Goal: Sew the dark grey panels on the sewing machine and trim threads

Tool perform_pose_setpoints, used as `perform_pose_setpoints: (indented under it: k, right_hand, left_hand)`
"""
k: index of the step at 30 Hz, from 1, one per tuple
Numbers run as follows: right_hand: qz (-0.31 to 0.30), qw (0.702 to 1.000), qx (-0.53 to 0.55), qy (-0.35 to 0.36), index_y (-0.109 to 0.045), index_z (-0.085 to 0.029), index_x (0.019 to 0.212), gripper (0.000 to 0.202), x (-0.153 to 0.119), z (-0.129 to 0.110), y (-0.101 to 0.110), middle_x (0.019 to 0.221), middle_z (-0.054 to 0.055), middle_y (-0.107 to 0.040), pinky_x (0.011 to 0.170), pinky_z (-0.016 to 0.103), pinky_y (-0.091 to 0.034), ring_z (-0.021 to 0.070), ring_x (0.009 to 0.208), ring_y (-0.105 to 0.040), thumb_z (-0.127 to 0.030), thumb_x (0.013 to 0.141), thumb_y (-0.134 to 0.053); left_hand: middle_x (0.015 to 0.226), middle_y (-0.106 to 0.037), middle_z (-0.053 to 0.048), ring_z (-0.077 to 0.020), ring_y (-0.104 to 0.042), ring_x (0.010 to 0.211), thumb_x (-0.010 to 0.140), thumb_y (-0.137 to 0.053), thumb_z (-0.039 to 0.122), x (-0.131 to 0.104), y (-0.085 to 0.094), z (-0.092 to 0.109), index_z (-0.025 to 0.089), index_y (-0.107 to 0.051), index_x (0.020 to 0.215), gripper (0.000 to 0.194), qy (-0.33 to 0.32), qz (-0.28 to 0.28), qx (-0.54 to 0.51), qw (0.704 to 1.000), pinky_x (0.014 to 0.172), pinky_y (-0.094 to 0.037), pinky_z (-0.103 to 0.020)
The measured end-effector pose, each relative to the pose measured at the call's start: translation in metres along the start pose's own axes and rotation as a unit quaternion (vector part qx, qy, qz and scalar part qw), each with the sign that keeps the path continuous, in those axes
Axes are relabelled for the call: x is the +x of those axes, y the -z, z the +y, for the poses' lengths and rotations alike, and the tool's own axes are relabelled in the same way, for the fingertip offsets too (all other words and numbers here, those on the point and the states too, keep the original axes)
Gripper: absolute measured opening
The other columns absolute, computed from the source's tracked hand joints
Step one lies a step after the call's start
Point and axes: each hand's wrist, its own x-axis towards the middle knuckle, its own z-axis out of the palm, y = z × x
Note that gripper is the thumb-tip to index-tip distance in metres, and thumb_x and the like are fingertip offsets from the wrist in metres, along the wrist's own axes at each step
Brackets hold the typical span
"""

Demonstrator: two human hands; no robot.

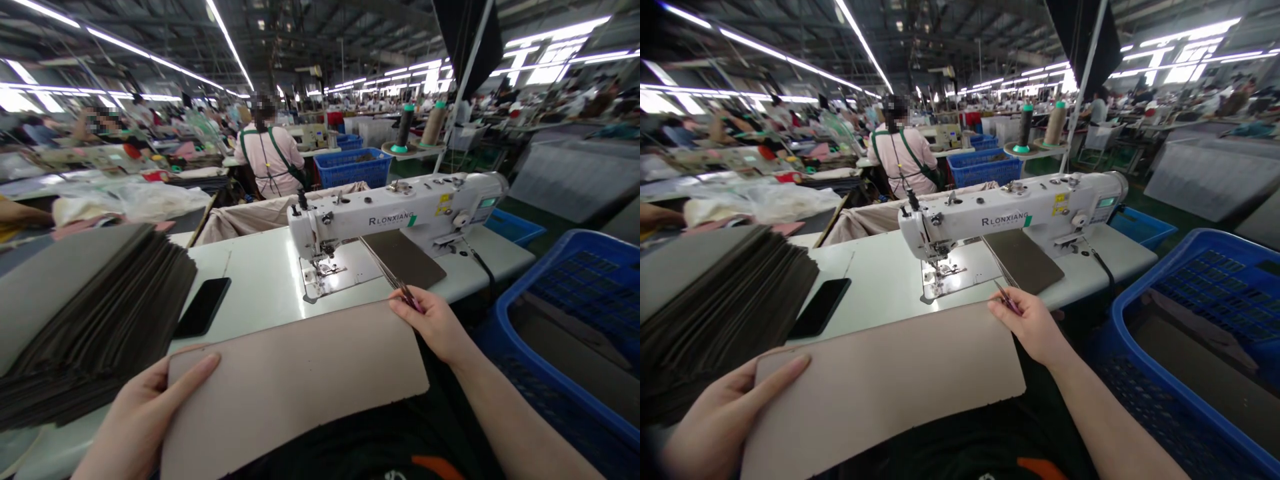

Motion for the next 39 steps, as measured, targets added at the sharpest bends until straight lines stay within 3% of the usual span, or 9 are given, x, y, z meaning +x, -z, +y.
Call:
perform_pose_setpoints:
  k: [7, 15, 22, 27, 30, 34, 36, 37, 39]
  right_hand:
    - [0.010, 0.998, 0.030, -0.053, -0.064, -0.019, 0.102, 0.031, -0.005, 0.011, 0.002, 0.078, -0.001, -0.058, 0.060, 0.020, -0.042, 0.0123, 0.069, -0.052, -0.047, 0.087, -0.063]
    - [0.024, 0.995, 0.019, -0.090, -0.063, -0.022, 0.105, 0.037, -0.024, 0.027, 0.016, 0.086, 0.001, -0.062, 0.061, 0.021, -0.046, 0.0156, 0.075, -0.056, -0.052, 0.083, -0.065]
    - [0.015, 0.997, -0.007, -0.071, -0.062, -0.022, 0.104, 0.036, -0.037, 0.033, 0.031, 0.084, 0.000, -0.062, 0.062, 0.020, -0.046, 0.0152, 0.074, -0.057, -0.053, 0.085, -0.061]
    - [-0.015, 0.996, -0.080, -0.045, -0.060, -0.022, 0.105, 0.035, -0.041, 0.048, 0.043, 0.094, 0.002, -0.064, 0.071, 0.022, -0.049, 0.0184, 0.088, -0.060, -0.052, 0.086, -0.060]
    - [0.018, 0.995, -0.095, -0.012, -0.060, -0.022, 0.105, 0.032, -0.048, 0.055, 0.048, 0.098, 0.003, -0.064, 0.080, 0.024, -0.049, 0.0182, 0.091, -0.060, -0.049, 0.087, -0.060]
    - [0.119, 0.989, -0.089, 0.015, -0.059, -0.022, 0.105, 0.031, -0.060, 0.067, 0.053, 0.096, 0.004, -0.063, 0.070, 0.024, -0.050, 0.0173, 0.084, -0.061, -0.048, 0.088, -0.059]
    - [0.150, 0.984, -0.090, 0.011, -0.058, -0.021, 0.106, 0.032, -0.066, 0.074, 0.054, 0.094, 0.005, -0.062, 0.061, 0.023, -0.047, 0.0163, 0.077, -0.060, -0.048, 0.088, -0.058]
    - [0.158, 0.983, -0.093, 0.006, -0.058, -0.021, 0.107, 0.032, -0.068, 0.079, 0.054, 0.094, 0.005, -0.062, 0.059, 0.023, -0.046, 0.0158, 0.075, -0.060, -0.048, 0.089, -0.058]
    - [0.165, 0.981, -0.103, -0.004, -0.058, -0.021, 0.107, 0.032, -0.072, 0.088, 0.054, 0.095, 0.005, -0.062, 0.060, 0.024, -0.046, 0.0156, 0.075, -0.059, -0.048, 0.090, -0.056]
  left_hand:
    - [0.070, -0.073, -0.005, -0.0207, -0.066, 0.050, 0.058, -0.086, 0.042, -0.033, -0.021, 0.018, 0.018, -0.065, 0.104, 0.056, -0.027, 0.001, 0.020, 0.999, 0.043, -0.054, -0.027]
    - [0.080, -0.072, -0.005, -0.0177, -0.064, 0.060, 0.066, -0.081, 0.046, -0.068, -0.032, 0.033, 0.018, -0.065, 0.104, 0.050, -0.090, -0.050, 0.007, 0.995, 0.051, -0.052, -0.024]
    - [0.076, -0.067, 0.001, -0.0157, -0.062, 0.061, 0.074, -0.076, 0.044, -0.090, -0.037, 0.032, 0.023, -0.058, 0.096, 0.035, -0.168, -0.067, 0.041, 0.983, 0.052, -0.050, -0.023]
    - [0.080, -0.068, 0.000, -0.0171, -0.064, 0.068, 0.083, -0.068, 0.040, -0.103, -0.047, 0.021, 0.023, -0.059, 0.099, 0.025, -0.234, -0.081, 0.134, 0.960, 0.054, -0.051, -0.024]
    - [0.084, -0.068, -0.001, -0.0171, -0.066, 0.079, 0.086, -0.066, 0.024, -0.106, -0.055, 0.006, 0.023, -0.059, 0.095, 0.011, -0.388, -0.043, 0.197, 0.899, 0.068, -0.055, -0.027]
    - [0.102, -0.071, -0.005, -0.0192, -0.066, 0.094, 0.082, -0.061, -0.001, -0.104, -0.068, -0.008, 0.021, -0.057, 0.096, 0.026, -0.657, -0.078, 0.192, 0.725, 0.090, -0.055, -0.043]
    - [0.105, -0.071, -0.007, -0.0196, -0.067, 0.093, 0.080, -0.059, -0.004, -0.105, -0.075, -0.008, 0.021, -0.058, 0.098, 0.031, -0.720, -0.091, 0.218, 0.652, 0.090, -0.056, -0.046]
    - [0.104, -0.072, -0.007, -0.0194, -0.068, 0.091, 0.079, -0.058, -0.005, -0.106, -0.079, -0.007, 0.021, -0.060, 0.098, 0.032, -0.734, -0.081, 0.232, 0.633, 0.088, -0.057, -0.045]
    - [0.096, -0.074, -0.005, -0.0185, -0.069, 0.086, 0.078, -0.057, -0.004, -0.108, -0.087, -0.003, 0.021, -0.061, 0.099, 0.032, -0.738, -0.062, 0.244, 0.626, 0.084, -0.060, -0.040]
